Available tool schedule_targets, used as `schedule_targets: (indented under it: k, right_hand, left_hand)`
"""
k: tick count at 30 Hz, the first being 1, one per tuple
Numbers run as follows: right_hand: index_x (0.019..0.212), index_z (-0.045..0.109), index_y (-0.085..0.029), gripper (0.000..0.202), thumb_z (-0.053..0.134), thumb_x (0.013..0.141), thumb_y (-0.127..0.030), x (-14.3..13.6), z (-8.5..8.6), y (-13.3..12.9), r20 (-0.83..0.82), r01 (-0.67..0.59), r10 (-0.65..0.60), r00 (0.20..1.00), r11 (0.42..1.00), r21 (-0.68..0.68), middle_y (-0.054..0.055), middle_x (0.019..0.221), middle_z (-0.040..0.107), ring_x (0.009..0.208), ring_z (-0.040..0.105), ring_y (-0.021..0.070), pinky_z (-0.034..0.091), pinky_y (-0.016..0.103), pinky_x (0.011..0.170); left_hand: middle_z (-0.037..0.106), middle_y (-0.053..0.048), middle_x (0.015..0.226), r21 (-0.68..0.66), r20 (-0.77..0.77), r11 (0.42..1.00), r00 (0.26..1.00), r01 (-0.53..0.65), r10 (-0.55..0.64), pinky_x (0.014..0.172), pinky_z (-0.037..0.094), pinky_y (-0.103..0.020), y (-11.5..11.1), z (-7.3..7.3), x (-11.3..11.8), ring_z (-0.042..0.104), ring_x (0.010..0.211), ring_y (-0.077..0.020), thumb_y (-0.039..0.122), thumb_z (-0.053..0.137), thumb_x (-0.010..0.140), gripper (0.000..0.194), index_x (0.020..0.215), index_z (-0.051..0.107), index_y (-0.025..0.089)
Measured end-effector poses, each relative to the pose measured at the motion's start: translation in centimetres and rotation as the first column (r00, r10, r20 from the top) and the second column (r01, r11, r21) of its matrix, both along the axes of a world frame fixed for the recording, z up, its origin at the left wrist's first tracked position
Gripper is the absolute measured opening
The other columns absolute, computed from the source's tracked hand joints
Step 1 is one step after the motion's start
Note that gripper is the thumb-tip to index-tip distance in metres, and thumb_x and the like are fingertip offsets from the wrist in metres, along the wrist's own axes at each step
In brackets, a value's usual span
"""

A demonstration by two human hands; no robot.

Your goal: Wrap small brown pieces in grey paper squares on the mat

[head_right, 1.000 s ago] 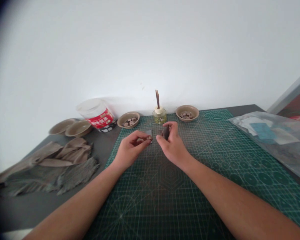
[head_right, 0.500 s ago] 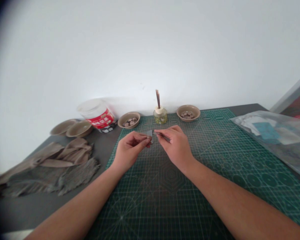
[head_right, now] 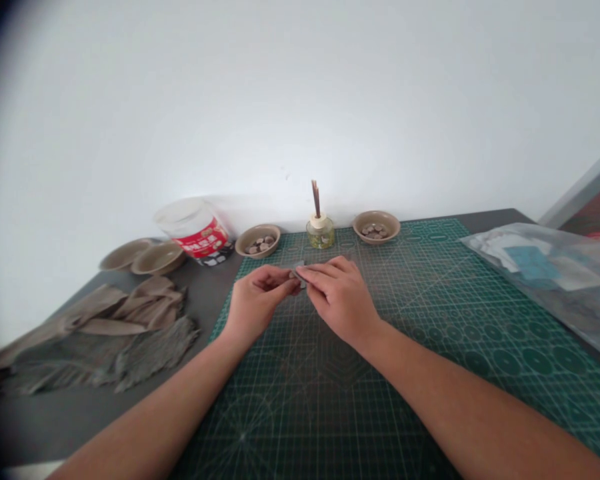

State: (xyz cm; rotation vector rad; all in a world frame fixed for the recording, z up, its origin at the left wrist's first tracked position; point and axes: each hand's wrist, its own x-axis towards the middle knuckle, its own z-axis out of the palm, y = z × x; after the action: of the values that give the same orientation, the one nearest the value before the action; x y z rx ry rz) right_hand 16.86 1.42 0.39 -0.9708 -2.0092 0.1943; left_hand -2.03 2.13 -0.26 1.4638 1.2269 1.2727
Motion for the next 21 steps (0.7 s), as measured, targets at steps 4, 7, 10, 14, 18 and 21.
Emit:
schedule_targets:
  k: [4, 7, 10, 14, 18, 21]
  right_hand:
    - [0.131, 0.065, -0.033, 0.037, 0.056, 0.098, -0.019, -0.23, -0.03, -0.15, 0.099, 0.016, -0.020, 0.995, 0.999, 0.046, 0.001, 0.127, 0.070, 0.118, 0.060, 0.0258, 0.035, 0.053, 0.106]
    - [0.135, 0.062, -0.032, 0.042, 0.052, 0.098, -0.015, -0.36, -0.16, -0.11, 0.137, -0.054, 0.045, 0.990, 0.997, 0.061, 0.002, 0.134, 0.066, 0.120, 0.061, 0.0238, 0.040, 0.049, 0.107]
    - [0.139, 0.059, -0.028, 0.045, 0.049, 0.098, -0.012, -0.35, -0.39, 0.00, 0.152, -0.089, 0.078, 0.985, 0.994, 0.066, 0.004, 0.138, 0.062, 0.121, 0.063, 0.0229, 0.047, 0.045, 0.105]
    - [0.138, 0.059, -0.025, 0.044, 0.046, 0.099, -0.012, -0.39, -0.53, -0.09, 0.151, -0.069, 0.058, 0.987, 0.995, 0.068, 0.006, 0.137, 0.063, 0.122, 0.063, 0.0223, 0.048, 0.043, 0.107]
    - [0.137, 0.060, -0.021, 0.042, 0.046, 0.099, -0.012, -0.58, -0.37, -0.28, 0.158, -0.073, 0.059, 0.986, 0.994, 0.079, 0.009, 0.138, 0.062, 0.122, 0.063, 0.0234, 0.049, 0.044, 0.107]
    - [0.136, 0.061, -0.022, 0.042, 0.047, 0.098, -0.011, -0.63, -0.18, -0.35, 0.137, -0.039, 0.029, 0.990, 0.997, 0.070, 0.008, 0.135, 0.064, 0.120, 0.064, 0.0237, 0.051, 0.044, 0.104]
  left_hand:
    - [0.074, -0.003, 0.076, 0.027, -0.074, 1.000, 0.997, 0.005, -0.003, 0.066, 0.055, -0.027, 0.02, 0.03, -0.10, 0.068, 0.069, -0.0154, 0.031, 0.077, 0.076, 0.018, 0.083, 0.071, 0.016]
    - [0.071, -0.001, 0.068, 0.047, -0.140, 0.999, 0.990, -0.016, 0.023, 0.060, 0.050, -0.024, -0.14, 0.22, -0.06, 0.064, 0.063, -0.0134, 0.028, 0.076, 0.075, 0.014, 0.075, 0.069, 0.016]
    - [0.072, -0.002, 0.069, 0.031, -0.110, 0.998, 0.993, -0.047, 0.050, 0.059, 0.051, -0.024, -0.33, 0.38, 0.06, 0.065, 0.063, -0.0142, 0.029, 0.077, 0.075, 0.015, 0.077, 0.070, 0.015]
    - [0.073, -0.003, 0.071, 0.010, -0.064, 0.999, 0.997, -0.043, 0.043, 0.061, 0.052, -0.024, -0.46, 0.43, 0.19, 0.067, 0.065, -0.0147, 0.030, 0.079, 0.074, 0.017, 0.077, 0.070, 0.015]
    - [0.071, -0.001, 0.068, 0.031, -0.065, 0.997, 0.996, -0.064, 0.066, 0.059, 0.050, -0.023, -0.50, 0.32, 0.26, 0.064, 0.062, -0.0128, 0.029, 0.080, 0.073, 0.018, 0.074, 0.069, 0.015]
    - [0.072, -0.002, 0.071, 0.021, -0.019, 0.999, 0.999, -0.042, 0.042, 0.062, 0.053, -0.025, -0.53, 0.21, 0.30, 0.066, 0.065, -0.0141, 0.031, 0.080, 0.073, 0.020, 0.077, 0.068, 0.015]
